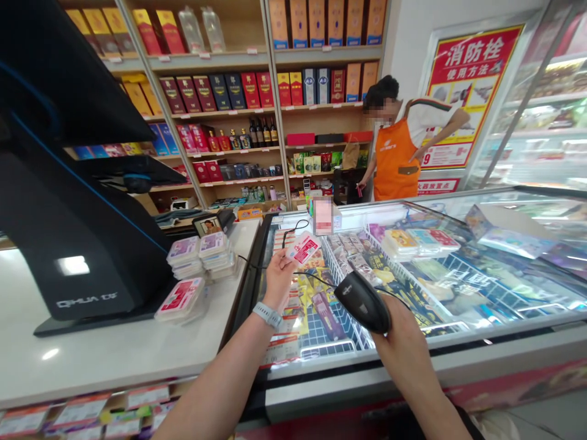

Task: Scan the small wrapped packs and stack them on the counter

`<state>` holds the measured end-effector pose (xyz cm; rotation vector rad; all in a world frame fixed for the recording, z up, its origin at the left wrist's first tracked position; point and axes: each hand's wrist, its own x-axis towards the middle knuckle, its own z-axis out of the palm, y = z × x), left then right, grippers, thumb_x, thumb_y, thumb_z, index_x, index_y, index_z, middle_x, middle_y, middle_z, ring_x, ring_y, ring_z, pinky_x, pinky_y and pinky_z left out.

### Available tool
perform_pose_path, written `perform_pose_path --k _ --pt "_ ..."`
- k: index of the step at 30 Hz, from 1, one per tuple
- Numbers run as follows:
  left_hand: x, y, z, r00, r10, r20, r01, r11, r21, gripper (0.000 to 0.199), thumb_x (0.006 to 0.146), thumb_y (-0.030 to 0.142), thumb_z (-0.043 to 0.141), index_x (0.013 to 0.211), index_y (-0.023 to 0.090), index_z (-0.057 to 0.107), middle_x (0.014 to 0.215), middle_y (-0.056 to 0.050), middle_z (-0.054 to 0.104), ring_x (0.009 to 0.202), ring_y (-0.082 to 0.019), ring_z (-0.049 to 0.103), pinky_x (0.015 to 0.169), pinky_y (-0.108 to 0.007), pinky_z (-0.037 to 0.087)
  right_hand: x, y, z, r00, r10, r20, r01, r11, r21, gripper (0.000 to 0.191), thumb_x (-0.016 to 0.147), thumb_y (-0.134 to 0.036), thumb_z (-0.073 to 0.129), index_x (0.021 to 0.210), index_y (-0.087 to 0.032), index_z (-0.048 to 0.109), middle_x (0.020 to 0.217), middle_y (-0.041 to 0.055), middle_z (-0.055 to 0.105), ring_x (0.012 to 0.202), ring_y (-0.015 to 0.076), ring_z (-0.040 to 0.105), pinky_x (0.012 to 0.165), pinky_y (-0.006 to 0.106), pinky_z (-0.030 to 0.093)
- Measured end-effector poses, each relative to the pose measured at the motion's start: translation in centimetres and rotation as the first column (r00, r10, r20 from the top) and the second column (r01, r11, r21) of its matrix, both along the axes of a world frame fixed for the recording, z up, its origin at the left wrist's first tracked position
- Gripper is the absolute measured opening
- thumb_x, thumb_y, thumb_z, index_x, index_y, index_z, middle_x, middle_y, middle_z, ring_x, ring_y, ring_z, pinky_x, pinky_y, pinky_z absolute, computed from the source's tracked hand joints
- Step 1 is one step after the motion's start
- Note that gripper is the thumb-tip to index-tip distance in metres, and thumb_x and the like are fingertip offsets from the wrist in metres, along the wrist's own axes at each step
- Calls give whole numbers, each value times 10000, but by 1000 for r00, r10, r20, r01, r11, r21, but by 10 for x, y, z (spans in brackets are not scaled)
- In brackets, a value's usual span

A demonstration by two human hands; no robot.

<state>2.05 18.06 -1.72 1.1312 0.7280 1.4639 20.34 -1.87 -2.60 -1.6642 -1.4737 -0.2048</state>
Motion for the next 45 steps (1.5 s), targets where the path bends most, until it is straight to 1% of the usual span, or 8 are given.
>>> perform_pose_path --k 4,10,22,26,30,36,41,45 --pt "1 0 2 1000 14 -5 -14 1000 -14 419 642 185 732 1035 153 591 905 -67 710 813 -154 658 787 -297 493 2 7 4 1000 2 -8 -2 1000 -11 405 746 -138 502 1146 -206 516 1079 92 617 1022 278 570 909 455 457" --pt "1 2 0 999 23 36 -22 1000 -15 433 618 160 734 1029 152 601 905 -64 710 829 -157 660 815 -310 494 0 13 9 1000 23 -7 -23 999 -22 397 729 -115 505 1116 -201 522 1046 90 623 990 279 574 881 453 461" --pt "2 0 2 999 34 31 -33 999 -23 428 605 165 735 1011 158 598 895 -55 708 824 -155 658 796 -301 498 0 14 12 1000 27 5 -27 997 -66 380 729 -113 500 1101 -189 524 1003 92 623 963 275 578 859 441 460" --pt "2 0 1 999 43 25 -42 999 -21 419 603 174 733 999 165 596 849 -38 700 793 -153 658 778 -299 502 0 14 13 1000 21 13 -20 998 -60 385 729 -109 498 1105 -189 521 1003 93 623 967 273 576 855 435 462" --pt "3 -1 2 999 41 24 -41 999 -24 426 604 178 734 1004 163 590 855 -42 702 789 -154 659 772 -299 505 -1 14 13 1000 16 13 -15 998 -54 365 746 -113 499 1101 -196 517 1007 91 618 973 273 572 858 435 461" --pt "3 -1 3 999 38 21 -37 999 -31 431 606 176 733 1009 157 585 883 -56 708 810 -158 658 786 -308 503 -3 14 15 1000 8 16 -7 997 -82 319 768 -122 497 1080 -187 521 990 91 611 959 276 569 850 436 459" --pt "3 0 1 999 42 22 -41 999 -21 431 612 167 731 1018 157 588 831 -33 696 789 -144 652 787 -291 497 -4 14 16 1000 7 12 -6 996 -92 289 769 -119 491 1048 -186 531 963 85 610 926 267 568 828 425 460" --pt "3 0 1 999 32 25 -32 999 -8 410 614 176 736 998 157 595 868 -45 700 811 -148 656 798 -289 496 -3 15 15 999 22 25 -19 995 -94 297 764 -124 495 1052 -187 528 955 85 608 933 266 570 827 418 458"
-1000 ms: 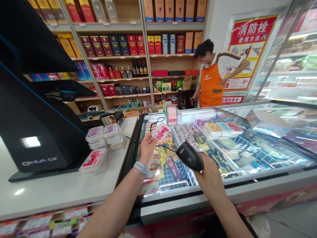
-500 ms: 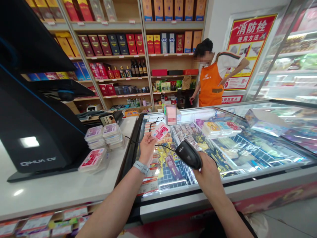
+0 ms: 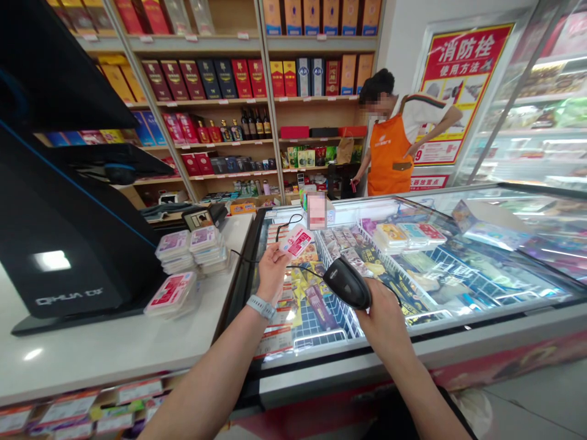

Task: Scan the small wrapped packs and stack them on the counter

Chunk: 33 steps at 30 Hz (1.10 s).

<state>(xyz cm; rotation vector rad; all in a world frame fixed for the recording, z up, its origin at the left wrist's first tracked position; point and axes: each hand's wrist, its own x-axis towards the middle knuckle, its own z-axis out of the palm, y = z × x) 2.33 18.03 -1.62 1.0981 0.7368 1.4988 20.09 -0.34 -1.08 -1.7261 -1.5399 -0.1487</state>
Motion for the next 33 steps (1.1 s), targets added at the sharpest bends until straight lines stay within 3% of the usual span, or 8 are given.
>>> perform_pose_path --k 33 --pt "0 -1 0 1000 13 -13 -13 1000 -2 399 605 187 744 979 155 607 871 -59 711 792 -163 662 764 -300 508 1 0 0 999 -25 23 25 1000 -17 298 763 -145 501 1058 -183 527 948 90 618 939 273 579 824 406 456"
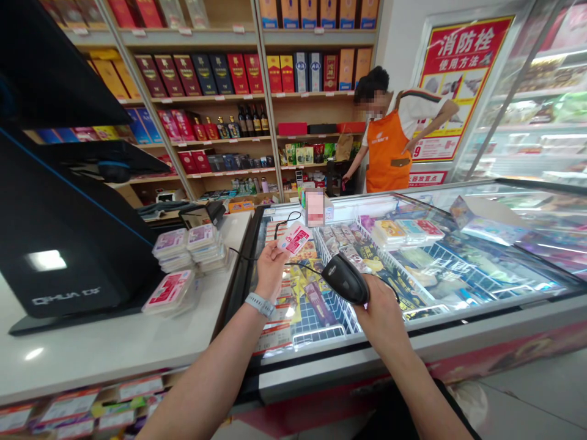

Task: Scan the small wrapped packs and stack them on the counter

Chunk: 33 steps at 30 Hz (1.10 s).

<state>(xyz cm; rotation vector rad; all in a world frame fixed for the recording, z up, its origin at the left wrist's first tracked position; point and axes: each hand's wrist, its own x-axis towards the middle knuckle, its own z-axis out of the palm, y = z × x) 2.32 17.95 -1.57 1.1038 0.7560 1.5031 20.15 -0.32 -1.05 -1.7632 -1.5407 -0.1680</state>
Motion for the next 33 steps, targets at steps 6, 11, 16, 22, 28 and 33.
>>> perform_pose_path --k 6,11,16,22,28,33 --pt "0 3 -3 1000 -1 -9 1 1000 8 399 608 195 744 981 161 608 891 -60 712 802 -165 664 775 -303 505 -2 -1 4 1000 -1 2 1 1000 22 283 770 -138 490 1046 -187 526 936 90 618 922 269 581 819 402 459" --pt "0 2 -2 1000 8 -7 -8 1000 -2 408 611 203 746 988 154 597 880 -59 708 800 -164 659 769 -302 503 -2 -1 4 1000 -2 -2 2 1000 8 287 764 -137 497 1045 -180 531 944 93 619 919 271 577 817 405 459" --pt "0 1 -1 1000 -2 5 2 1000 8 396 607 185 739 974 151 593 871 -47 707 792 -149 654 779 -295 497 -3 -1 4 1000 -5 -21 5 1000 -6 277 765 -126 487 1032 -177 539 941 92 618 920 270 578 821 407 459" --pt "0 2 -3 1000 -5 4 5 1000 11 414 616 190 737 1000 149 589 879 -45 706 800 -144 656 799 -301 495 -2 1 1 1000 -9 -12 9 1000 -14 294 760 -125 496 1044 -188 535 952 87 619 924 269 575 833 408 456" --pt "0 1 -1 1000 -2 5 2 1000 5 419 608 194 743 996 147 592 873 -46 703 802 -142 654 802 -299 494 -3 0 0 1000 -19 -22 19 1000 -15 281 760 -134 501 1034 -189 534 956 86 618 921 275 573 831 417 456" --pt "0 -2 2 1000 -9 3 9 1000 4 410 611 203 743 988 146 594 896 -53 705 813 -143 655 806 -300 493 -3 0 0 999 -13 -33 14 1000 11 290 769 -137 499 1053 -184 531 975 91 617 939 280 572 843 430 454"
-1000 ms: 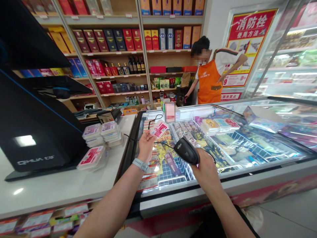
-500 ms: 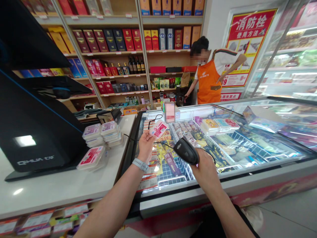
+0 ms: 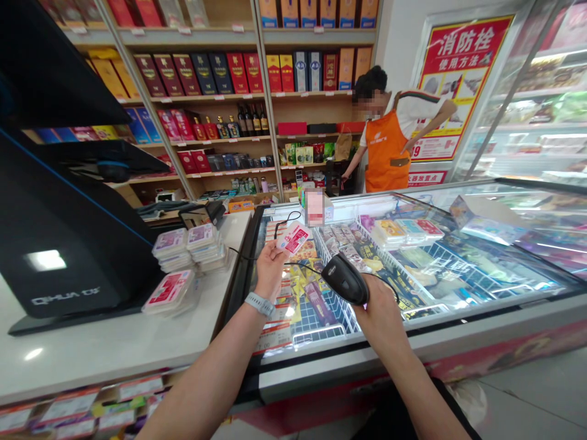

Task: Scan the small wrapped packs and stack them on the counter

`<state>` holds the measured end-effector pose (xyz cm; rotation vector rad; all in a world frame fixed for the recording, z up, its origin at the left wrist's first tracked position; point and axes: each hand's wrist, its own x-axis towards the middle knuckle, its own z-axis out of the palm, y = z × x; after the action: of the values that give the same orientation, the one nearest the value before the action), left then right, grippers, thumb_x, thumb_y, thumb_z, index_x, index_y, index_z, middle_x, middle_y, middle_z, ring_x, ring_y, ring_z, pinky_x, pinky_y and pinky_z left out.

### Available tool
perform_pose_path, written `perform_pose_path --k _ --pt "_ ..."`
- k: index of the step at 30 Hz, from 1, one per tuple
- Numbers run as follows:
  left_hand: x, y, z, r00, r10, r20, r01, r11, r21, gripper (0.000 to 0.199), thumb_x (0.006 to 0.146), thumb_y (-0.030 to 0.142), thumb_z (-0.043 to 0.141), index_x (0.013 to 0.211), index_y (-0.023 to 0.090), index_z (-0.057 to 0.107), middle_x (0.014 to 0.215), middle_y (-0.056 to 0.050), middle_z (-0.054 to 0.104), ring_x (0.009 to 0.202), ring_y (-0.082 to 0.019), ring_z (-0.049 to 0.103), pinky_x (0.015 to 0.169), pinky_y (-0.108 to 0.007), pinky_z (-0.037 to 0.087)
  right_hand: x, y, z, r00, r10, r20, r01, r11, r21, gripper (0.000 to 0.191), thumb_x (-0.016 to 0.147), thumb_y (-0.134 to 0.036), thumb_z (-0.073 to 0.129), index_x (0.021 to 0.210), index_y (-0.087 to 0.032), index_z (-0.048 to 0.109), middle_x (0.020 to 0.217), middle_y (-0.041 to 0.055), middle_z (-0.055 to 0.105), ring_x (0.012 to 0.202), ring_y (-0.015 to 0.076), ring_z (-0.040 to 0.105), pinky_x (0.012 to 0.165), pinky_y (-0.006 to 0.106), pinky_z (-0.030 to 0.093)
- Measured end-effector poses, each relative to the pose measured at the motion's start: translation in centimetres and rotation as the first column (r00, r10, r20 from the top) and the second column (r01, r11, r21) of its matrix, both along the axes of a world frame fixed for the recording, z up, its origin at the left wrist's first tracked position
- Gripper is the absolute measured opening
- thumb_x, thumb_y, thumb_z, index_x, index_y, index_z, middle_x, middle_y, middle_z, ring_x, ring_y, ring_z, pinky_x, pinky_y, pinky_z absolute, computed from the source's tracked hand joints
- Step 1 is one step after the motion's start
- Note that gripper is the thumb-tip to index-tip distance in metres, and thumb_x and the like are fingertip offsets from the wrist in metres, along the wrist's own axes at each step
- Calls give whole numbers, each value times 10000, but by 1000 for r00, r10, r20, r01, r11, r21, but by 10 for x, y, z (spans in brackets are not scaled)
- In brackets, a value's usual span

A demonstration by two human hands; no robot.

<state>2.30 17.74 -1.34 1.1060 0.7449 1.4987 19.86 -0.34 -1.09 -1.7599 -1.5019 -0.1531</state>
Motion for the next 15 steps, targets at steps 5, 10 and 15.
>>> perform_pose_path --k 5,10,15 --pt "1 -2 2 1000 -9 4 9 1000 -12 412 609 204 742 982 149 578 889 -46 704 815 -138 656 808 -292 494 1 -1 -3 1000 22 -14 -21 999 26 318 775 -135 502 1087 -187 530 1002 92 619 963 278 572 866 437 451" --pt "2 -4 -1 999 -42 -18 41 997 -59 463 602 225 759 1017 160 565 913 -45 701 797 -140 658 775 -293 509 1 -5 -3 999 14 -30 -12 998 55 351 770 -122 502 1114 -190 526 1027 98 617 1000 282 564 890 448 446" --pt "5 -10 -4 994 -81 -73 72 990 -125 507 607 259 777 1063 168 573 927 -38 683 806 -130 652 769 -285 521 -1 -9 -2 998 5 -58 -1 998 61 379 748 -89 489 1110 -192 528 1021 93 613 1011 275 556 896 448 444"
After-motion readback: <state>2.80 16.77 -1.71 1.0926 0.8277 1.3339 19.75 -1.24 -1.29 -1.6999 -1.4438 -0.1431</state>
